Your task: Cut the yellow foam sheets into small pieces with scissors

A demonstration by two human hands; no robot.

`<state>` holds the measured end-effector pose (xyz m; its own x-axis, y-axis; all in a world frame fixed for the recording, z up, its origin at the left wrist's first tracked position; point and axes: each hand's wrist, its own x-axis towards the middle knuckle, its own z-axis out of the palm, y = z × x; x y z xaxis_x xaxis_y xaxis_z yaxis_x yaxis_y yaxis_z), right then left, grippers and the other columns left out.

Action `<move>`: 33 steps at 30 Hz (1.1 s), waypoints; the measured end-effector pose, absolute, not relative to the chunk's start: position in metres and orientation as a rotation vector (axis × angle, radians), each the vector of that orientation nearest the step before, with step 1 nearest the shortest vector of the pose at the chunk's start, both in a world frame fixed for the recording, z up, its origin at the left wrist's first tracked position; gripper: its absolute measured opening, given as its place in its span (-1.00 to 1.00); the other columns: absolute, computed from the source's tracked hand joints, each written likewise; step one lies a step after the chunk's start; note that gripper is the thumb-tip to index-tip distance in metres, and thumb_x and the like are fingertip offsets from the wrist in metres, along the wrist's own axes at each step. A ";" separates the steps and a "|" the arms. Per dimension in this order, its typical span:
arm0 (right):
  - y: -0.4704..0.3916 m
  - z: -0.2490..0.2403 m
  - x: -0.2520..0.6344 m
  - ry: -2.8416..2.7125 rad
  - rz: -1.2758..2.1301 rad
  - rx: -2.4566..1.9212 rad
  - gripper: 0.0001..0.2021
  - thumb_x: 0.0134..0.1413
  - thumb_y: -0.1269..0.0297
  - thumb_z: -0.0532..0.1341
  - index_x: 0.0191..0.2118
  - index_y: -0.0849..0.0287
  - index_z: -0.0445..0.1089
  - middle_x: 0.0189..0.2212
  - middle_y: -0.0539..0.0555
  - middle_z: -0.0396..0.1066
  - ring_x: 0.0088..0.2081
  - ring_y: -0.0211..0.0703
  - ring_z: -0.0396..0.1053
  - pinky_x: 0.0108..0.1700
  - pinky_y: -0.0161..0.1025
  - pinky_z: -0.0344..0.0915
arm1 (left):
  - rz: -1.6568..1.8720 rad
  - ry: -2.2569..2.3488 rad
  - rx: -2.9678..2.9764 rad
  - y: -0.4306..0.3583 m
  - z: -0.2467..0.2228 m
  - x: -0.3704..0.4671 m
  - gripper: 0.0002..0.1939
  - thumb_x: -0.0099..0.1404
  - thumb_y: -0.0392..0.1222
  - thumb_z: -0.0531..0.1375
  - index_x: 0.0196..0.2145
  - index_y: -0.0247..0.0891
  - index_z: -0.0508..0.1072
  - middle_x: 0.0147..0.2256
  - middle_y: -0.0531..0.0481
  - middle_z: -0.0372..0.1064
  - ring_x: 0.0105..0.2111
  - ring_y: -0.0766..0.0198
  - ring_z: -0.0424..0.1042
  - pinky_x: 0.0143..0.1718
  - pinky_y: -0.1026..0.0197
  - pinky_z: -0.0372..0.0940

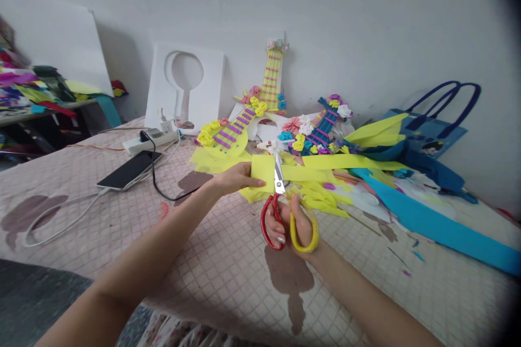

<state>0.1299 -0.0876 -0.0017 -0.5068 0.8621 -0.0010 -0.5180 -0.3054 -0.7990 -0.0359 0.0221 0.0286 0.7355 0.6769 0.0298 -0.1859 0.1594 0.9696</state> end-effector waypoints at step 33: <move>-0.062 -0.011 0.153 -1.008 1.076 -1.075 -0.74 -0.16 0.29 0.30 -0.40 0.13 0.16 -0.66 -0.18 0.20 -0.71 -0.39 0.16 -0.66 -0.42 0.14 | 0.537 0.688 1.236 0.034 0.007 -0.034 -0.62 -0.11 -0.32 0.34 -0.26 -0.34 0.43 -0.30 -0.12 0.46 -0.37 0.27 0.45 -0.36 0.26 0.34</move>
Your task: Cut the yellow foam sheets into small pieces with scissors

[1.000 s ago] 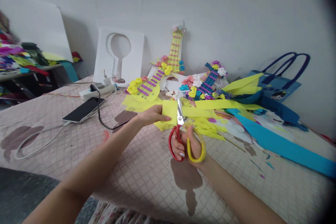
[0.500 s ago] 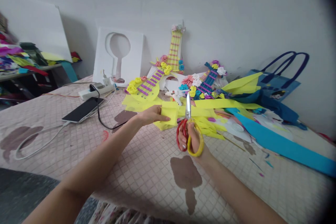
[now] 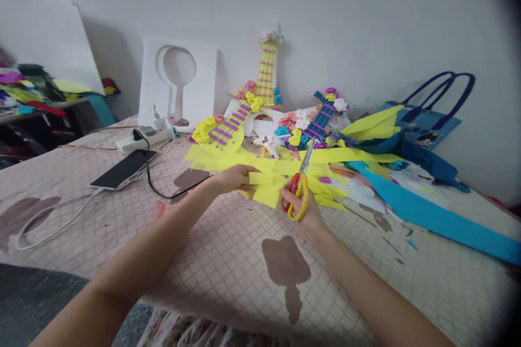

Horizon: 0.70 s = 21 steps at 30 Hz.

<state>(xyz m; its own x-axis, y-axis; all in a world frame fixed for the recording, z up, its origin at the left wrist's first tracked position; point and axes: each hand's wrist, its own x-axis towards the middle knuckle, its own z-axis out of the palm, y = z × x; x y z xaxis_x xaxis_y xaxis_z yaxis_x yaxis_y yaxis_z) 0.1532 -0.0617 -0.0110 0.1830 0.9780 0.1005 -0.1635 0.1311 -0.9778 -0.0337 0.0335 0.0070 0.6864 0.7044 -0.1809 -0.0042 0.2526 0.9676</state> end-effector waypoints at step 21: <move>-0.060 -0.013 0.155 -0.983 1.051 -1.049 -0.75 -0.15 0.29 0.29 -0.41 0.13 0.16 -0.60 -0.16 0.19 -0.66 -0.41 0.14 -0.61 -0.41 0.17 | 0.984 1.297 1.963 0.028 0.011 -0.028 -0.62 0.20 0.11 0.05 -0.30 -0.29 0.39 -0.31 -0.15 0.40 -0.29 0.17 0.35 -0.28 0.19 0.19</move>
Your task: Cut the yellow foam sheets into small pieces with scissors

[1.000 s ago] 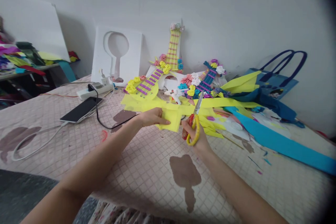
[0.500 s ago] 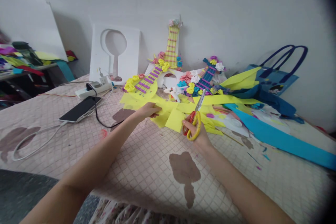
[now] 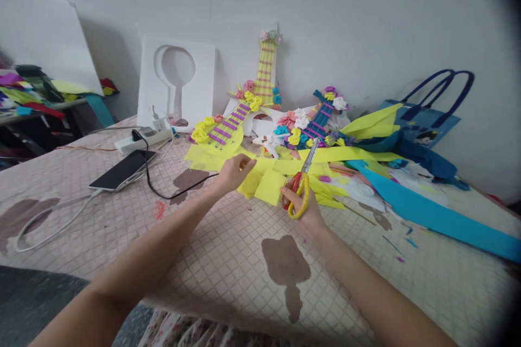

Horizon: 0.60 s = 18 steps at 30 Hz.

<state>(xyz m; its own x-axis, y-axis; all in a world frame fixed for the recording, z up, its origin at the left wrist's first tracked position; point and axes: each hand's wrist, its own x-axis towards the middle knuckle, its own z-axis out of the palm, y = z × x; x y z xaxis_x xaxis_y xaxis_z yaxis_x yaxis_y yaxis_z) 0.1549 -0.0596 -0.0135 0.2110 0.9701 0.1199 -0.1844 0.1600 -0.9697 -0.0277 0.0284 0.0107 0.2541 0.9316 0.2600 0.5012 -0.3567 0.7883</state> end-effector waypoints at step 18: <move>-0.059 -0.008 0.159 -1.234 1.259 -1.140 -0.72 -0.14 0.09 0.29 -0.45 0.14 0.21 -0.70 -0.14 0.15 -0.70 -0.38 0.09 -0.68 -0.40 0.06 | 0.231 0.607 1.655 0.010 0.019 -0.028 -0.58 -0.01 -0.14 0.31 -0.17 -0.30 0.38 -0.44 0.00 0.44 -0.46 0.31 0.39 -0.45 0.31 0.21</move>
